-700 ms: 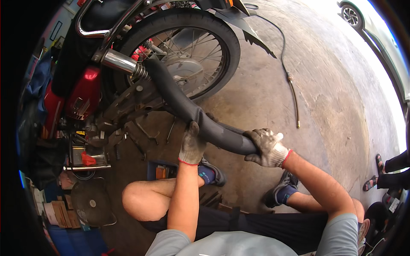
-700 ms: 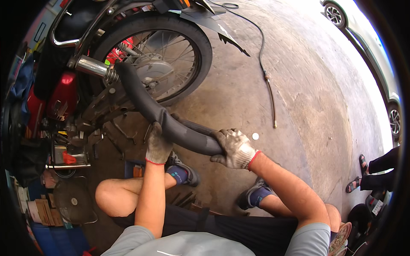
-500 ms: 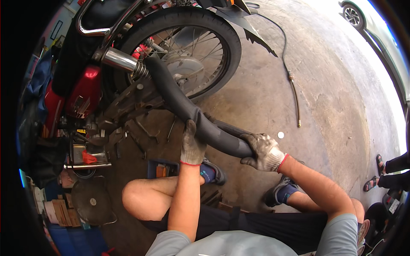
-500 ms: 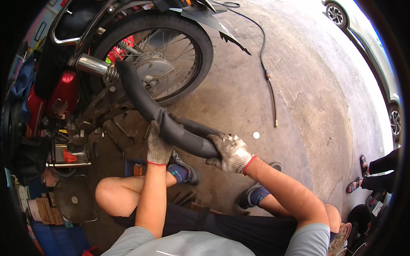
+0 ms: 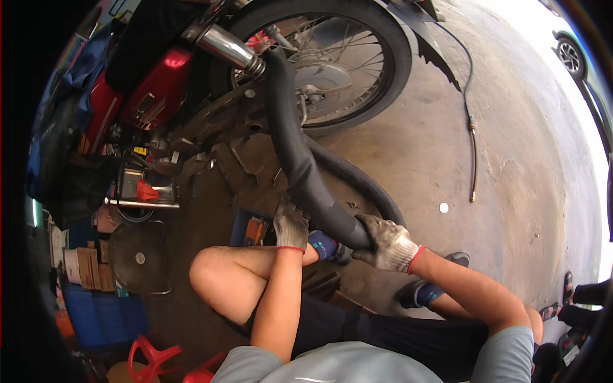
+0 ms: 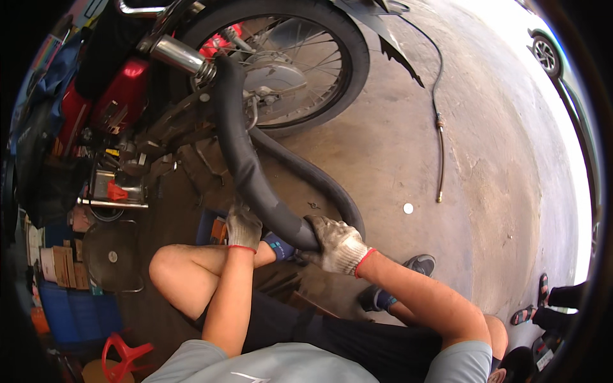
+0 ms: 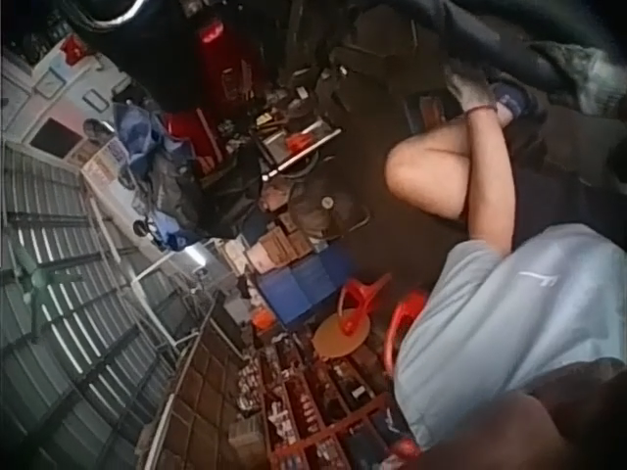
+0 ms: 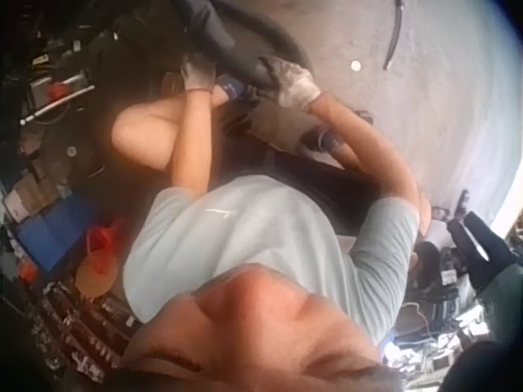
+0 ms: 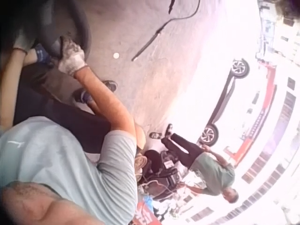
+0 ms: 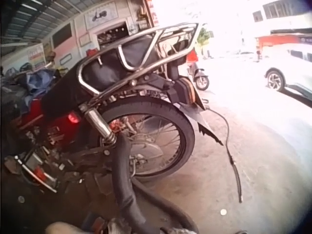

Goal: Repairing a motorcycle tire inner tube by applying a patch.

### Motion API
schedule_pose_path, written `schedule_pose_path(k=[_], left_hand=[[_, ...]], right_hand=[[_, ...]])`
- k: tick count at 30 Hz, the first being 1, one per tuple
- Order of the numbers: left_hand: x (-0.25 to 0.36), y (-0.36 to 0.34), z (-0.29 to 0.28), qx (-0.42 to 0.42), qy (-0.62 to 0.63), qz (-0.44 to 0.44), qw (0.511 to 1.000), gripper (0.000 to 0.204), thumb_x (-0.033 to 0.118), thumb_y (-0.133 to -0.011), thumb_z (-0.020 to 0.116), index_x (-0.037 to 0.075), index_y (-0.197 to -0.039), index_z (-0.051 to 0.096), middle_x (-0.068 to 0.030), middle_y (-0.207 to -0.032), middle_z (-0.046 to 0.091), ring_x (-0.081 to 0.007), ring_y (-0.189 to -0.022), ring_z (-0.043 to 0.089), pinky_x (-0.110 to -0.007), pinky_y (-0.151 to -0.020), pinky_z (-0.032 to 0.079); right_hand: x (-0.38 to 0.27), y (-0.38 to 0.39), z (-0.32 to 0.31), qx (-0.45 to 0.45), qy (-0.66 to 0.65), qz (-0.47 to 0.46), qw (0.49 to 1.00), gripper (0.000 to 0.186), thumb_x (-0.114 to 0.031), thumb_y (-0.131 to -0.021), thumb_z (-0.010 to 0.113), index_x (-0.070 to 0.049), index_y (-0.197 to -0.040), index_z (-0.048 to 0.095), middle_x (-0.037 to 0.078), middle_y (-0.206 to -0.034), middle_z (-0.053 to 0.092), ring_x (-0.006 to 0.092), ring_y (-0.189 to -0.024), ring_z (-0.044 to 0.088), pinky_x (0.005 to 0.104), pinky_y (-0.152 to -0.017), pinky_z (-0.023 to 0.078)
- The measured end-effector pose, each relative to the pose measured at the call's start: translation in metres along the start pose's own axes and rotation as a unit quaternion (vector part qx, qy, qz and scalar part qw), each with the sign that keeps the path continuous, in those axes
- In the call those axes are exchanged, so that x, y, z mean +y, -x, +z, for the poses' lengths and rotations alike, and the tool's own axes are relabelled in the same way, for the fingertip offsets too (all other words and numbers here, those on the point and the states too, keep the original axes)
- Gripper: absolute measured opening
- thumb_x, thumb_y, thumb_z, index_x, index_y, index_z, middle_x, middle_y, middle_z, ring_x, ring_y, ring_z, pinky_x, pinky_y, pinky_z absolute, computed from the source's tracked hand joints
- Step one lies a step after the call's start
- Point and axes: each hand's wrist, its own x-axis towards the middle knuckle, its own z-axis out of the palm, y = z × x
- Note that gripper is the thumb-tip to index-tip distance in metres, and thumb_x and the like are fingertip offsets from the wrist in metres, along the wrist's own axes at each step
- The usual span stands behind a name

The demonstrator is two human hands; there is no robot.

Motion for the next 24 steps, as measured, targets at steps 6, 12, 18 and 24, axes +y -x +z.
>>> schedule_pose_path(k=[6,12,18,24], left_hand=[[0.097,-0.037,0.008,0.017,-0.079,0.084,0.993,0.040,0.032,-0.103,0.060,0.001,-0.129,0.060,-0.0113,-0.120,0.065,-0.0246,-0.106,0.065,-0.038,-0.087,0.053],[0.264,-0.012,-0.003,-0.083,-0.376,0.247,0.889,0.039,0.030,-0.104,0.058,0.000,-0.129,0.061,-0.0077,-0.112,0.071,-0.0174,-0.098,0.069,-0.033,-0.086,0.055],[0.288,-0.013,-0.154,0.060,-0.482,0.218,0.846,0.041,0.033,-0.104,0.060,0.001,-0.129,0.061,-0.0090,-0.114,0.071,-0.0157,-0.099,0.069,-0.031,-0.082,0.054],[0.174,0.003,-0.318,0.200,-0.559,-0.045,0.803,0.028,0.029,-0.102,0.060,0.008,-0.120,0.067,-0.0066,-0.096,0.073,-0.0187,-0.091,0.069,-0.035,-0.078,0.055]], right_hand=[[-0.007,-0.008,0.017,-0.015,-0.014,-0.008,1.000,0.095,-0.044,-0.079,0.083,-0.002,-0.150,0.036,0.027,-0.128,0.064,0.0431,-0.121,0.062,0.0489,-0.102,0.051],[-0.001,-0.008,0.044,-0.002,-0.038,-0.010,0.999,0.098,-0.043,-0.078,0.085,0.002,-0.149,0.036,0.029,-0.125,0.064,0.0448,-0.118,0.063,0.0507,-0.102,0.050],[0.019,-0.006,0.048,-0.002,-0.015,-0.075,0.997,0.096,-0.045,-0.077,0.086,0.004,-0.144,0.039,0.029,-0.114,0.066,0.0491,-0.102,0.066,0.0528,-0.084,0.056],[0.032,-0.005,0.009,-0.063,0.076,-0.172,0.980,0.082,-0.049,-0.075,0.087,-0.002,-0.131,0.050,0.022,-0.117,0.063,0.0472,-0.104,0.063,0.0542,-0.086,0.053]])
